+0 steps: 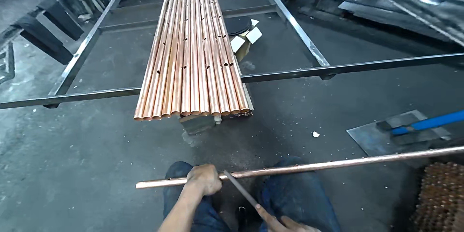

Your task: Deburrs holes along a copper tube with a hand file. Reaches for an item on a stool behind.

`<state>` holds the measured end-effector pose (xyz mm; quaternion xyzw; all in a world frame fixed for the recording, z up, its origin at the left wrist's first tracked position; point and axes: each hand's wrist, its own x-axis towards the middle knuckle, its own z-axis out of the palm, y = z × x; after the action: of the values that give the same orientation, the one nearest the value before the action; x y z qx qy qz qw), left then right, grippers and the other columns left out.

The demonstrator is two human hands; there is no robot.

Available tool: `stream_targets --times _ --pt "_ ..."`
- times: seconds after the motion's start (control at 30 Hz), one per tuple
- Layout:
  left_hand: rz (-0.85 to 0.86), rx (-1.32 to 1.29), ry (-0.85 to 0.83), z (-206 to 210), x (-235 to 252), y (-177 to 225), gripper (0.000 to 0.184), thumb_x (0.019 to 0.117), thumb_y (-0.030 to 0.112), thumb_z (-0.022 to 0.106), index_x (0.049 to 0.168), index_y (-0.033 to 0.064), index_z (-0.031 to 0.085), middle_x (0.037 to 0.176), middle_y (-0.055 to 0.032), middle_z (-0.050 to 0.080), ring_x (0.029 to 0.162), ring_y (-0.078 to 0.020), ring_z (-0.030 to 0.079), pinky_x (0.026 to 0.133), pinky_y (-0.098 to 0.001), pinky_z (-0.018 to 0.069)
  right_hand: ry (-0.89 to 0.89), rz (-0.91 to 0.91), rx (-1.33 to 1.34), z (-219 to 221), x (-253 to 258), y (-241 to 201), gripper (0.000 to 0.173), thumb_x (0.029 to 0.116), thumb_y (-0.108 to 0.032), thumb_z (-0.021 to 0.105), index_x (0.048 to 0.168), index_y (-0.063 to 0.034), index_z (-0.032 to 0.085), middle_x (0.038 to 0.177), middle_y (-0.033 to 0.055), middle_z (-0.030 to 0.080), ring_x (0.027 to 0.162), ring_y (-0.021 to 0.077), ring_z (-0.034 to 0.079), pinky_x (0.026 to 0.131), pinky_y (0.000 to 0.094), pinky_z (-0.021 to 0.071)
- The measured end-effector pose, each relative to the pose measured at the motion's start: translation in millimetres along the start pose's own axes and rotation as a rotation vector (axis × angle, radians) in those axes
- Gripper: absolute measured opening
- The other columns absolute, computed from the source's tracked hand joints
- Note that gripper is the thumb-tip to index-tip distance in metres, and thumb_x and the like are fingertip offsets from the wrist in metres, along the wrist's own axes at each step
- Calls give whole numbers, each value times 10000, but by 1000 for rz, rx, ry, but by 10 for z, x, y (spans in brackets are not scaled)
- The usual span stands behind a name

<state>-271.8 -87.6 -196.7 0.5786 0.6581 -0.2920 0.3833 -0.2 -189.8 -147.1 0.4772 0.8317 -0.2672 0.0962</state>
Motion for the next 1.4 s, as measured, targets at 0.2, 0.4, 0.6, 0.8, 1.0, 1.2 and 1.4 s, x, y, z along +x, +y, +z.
stream_targets --times 0.2,0.4,0.6,0.8,1.0,1.2,1.4 --pt "-39 44 82 53 -42 44 372 878 444 608 949 96 717 1067 -127 742 1039 -335 717 827 -610 571 -159 102 -57 -278 1051 -230 510 1062 -344 381 1570 -343 429 994 148 745 958 372 726 803 585 568" --pt "-42 55 118 124 -96 14 365 882 434 613 957 90 713 1044 -128 744 1021 -330 723 820 -589 575 11 16 24 -323 283 -100 476 1071 -366 430 1542 -345 500 927 167 738 749 373 719 622 571 569" --pt "-37 71 190 219 -90 76 373 914 435 583 1010 102 722 1083 -120 750 1049 -337 721 848 -584 574 -59 30 -5 -176 616 -95 495 1056 -353 423 1547 -340 487 902 139 741 804 362 726 679 573 572" --pt "-76 40 278 349 -152 55 376 976 428 524 1101 128 713 1099 -116 759 1063 -336 726 866 -576 569 -192 30 -37 -680 830 -253 485 1059 -363 432 1541 -354 484 1000 147 750 945 376 725 800 605 562" --pt "-43 84 594 617 -37 21 388 990 432 488 980 129 730 919 -75 779 923 -266 765 815 -490 590 -200 48 15 -463 430 -257 502 1066 -345 408 1564 -311 465 911 173 741 842 404 722 714 605 561" --pt "16 136 837 760 -4 -4 403 985 524 552 958 165 736 857 -33 771 854 -217 765 772 -430 603 -341 172 50 -685 1168 -344 412 1023 -373 484 1390 -264 636 1182 111 721 1141 324 677 933 594 539" --pt "92 75 557 580 -278 159 979 853 940 295 1230 132 698 1199 -89 733 1135 -276 692 1012 -529 511 252 331 125 -761 28 613 578 1022 -424 509 1586 -326 426 853 151 731 724 379 702 656 642 556"
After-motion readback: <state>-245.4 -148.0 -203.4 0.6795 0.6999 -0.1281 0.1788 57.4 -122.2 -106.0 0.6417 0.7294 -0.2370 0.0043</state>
